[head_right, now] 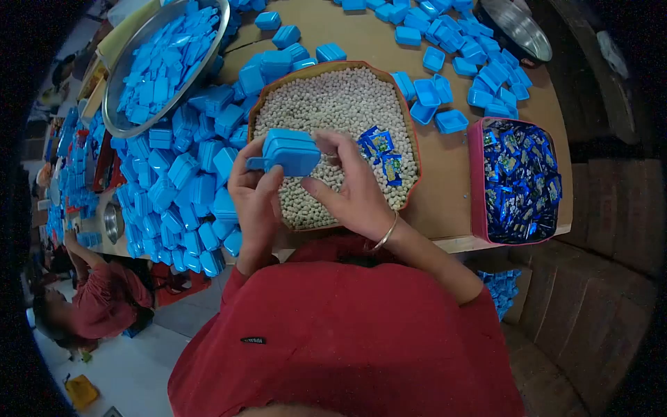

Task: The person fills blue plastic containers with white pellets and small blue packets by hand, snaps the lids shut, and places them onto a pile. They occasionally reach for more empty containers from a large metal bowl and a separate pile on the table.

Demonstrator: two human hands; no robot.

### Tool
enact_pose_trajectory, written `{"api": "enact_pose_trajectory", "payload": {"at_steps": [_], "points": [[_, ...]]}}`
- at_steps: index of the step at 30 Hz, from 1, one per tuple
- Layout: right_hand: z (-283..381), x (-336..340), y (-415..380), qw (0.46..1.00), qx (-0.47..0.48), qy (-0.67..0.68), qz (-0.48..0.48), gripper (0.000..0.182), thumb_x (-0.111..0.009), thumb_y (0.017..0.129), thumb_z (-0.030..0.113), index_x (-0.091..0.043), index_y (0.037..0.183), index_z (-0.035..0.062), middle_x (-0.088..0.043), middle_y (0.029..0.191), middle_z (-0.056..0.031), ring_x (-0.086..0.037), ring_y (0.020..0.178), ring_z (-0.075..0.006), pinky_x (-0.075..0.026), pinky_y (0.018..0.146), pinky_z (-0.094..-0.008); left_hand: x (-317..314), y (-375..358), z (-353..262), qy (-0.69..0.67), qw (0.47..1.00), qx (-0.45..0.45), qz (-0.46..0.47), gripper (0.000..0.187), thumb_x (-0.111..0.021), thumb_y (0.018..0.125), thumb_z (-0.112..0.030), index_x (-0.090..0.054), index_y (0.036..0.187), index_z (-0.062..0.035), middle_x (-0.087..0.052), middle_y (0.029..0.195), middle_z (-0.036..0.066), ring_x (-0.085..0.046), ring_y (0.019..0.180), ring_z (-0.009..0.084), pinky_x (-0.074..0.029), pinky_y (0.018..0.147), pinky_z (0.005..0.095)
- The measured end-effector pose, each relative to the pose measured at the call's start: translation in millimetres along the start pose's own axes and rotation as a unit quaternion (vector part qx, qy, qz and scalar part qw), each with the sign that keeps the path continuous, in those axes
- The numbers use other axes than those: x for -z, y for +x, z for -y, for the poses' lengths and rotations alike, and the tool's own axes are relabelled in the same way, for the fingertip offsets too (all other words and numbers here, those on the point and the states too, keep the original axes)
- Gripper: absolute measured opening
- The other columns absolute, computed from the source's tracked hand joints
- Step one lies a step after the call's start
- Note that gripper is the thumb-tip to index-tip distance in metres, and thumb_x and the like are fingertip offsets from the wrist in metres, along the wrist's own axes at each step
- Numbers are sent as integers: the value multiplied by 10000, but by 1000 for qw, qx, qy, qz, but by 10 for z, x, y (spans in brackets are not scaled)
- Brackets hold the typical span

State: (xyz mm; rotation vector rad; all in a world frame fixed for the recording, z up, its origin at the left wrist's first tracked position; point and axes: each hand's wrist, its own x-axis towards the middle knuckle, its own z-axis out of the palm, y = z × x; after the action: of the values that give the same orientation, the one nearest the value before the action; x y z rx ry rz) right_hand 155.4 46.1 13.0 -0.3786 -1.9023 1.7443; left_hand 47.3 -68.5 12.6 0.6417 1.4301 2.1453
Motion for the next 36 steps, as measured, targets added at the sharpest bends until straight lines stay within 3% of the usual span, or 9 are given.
{"api": "enact_pose_trajectory", "payload": {"at_steps": [1,2,4,7,15,18,29,34,36], "points": [[6,35,18,964,121,-233,-36,601,-700,762,27,-404,1285,39,-510,1176,-123,-535,1076,-243,-444,905,-334,67,87,-75,136,989,-36,33,442,-707,759,-34,-549,1169,15,-604,1096,87,-584,1018,181,-473,888,308],[62,37,67,933,227,-268,-82,504,-701,713,13,-512,1180,40,-551,1085,-130,-570,970,-288,-478,826,-340,134,169,-148,348,925,-128,82,457,-726,726,-51,-567,1151,4,-621,1037,113,-602,979,218,-481,834,318],[155,113,88,904,305,-299,19,318,-692,714,14,-597,1016,45,-579,945,-89,-592,851,-270,-505,717,-339,130,237,-339,497,825,-189,190,494,-745,706,-48,-578,1168,2,-616,1038,128,-609,953,275,-481,822,342],[172,142,108,921,279,-273,0,173,-680,740,-25,-645,894,46,-565,794,-76,-593,708,-231,-478,573,-326,80,235,-380,473,834,-150,240,468,-729,707,-47,-591,1153,-18,-577,1053,144,-592,953,287,-478,796,340],[61,341,66,941,240,-236,31,159,-639,739,-27,-543,848,37,-553,801,-94,-594,742,-278,-480,605,-356,57,140,119,339,910,-174,163,544,-739,674,-61,-515,1170,-41,-547,993,135,-558,882,266,-454,774,345],[37,391,61,938,269,-218,24,155,-647,745,-27,-519,806,36,-541,750,-98,-585,682,-273,-469,568,-346,16,143,68,355,896,-192,185,579,-737,639,-34,-490,1162,-19,-553,1021,91,-570,917,183,-474,805,300],[186,482,50,916,331,-221,56,128,-650,743,0,-531,771,40,-582,812,-83,-618,737,-237,-512,600,-320,-330,74,-6,335,852,-378,137,471,-750,554,-36,-548,980,-47,-599,850,109,-594,726,277,-478,637,348],[29,566,17,972,163,-155,63,127,-631,751,-13,-543,825,41,-544,793,-100,-586,751,-300,-470,627,-382,-336,157,106,374,884,-188,206,457,-726,608,-74,-557,1031,-40,-597,849,101,-602,753,229,-483,665,325],[-90,789,56,952,152,-266,-7,144,-616,743,-20,-547,852,44,-549,853,-111,-583,817,-317,-469,674,-396,-432,233,95,405,879,-67,243,493,-739,672,-126,-551,1118,-36,-600,873,95,-598,808,173,-490,733,306]]}}
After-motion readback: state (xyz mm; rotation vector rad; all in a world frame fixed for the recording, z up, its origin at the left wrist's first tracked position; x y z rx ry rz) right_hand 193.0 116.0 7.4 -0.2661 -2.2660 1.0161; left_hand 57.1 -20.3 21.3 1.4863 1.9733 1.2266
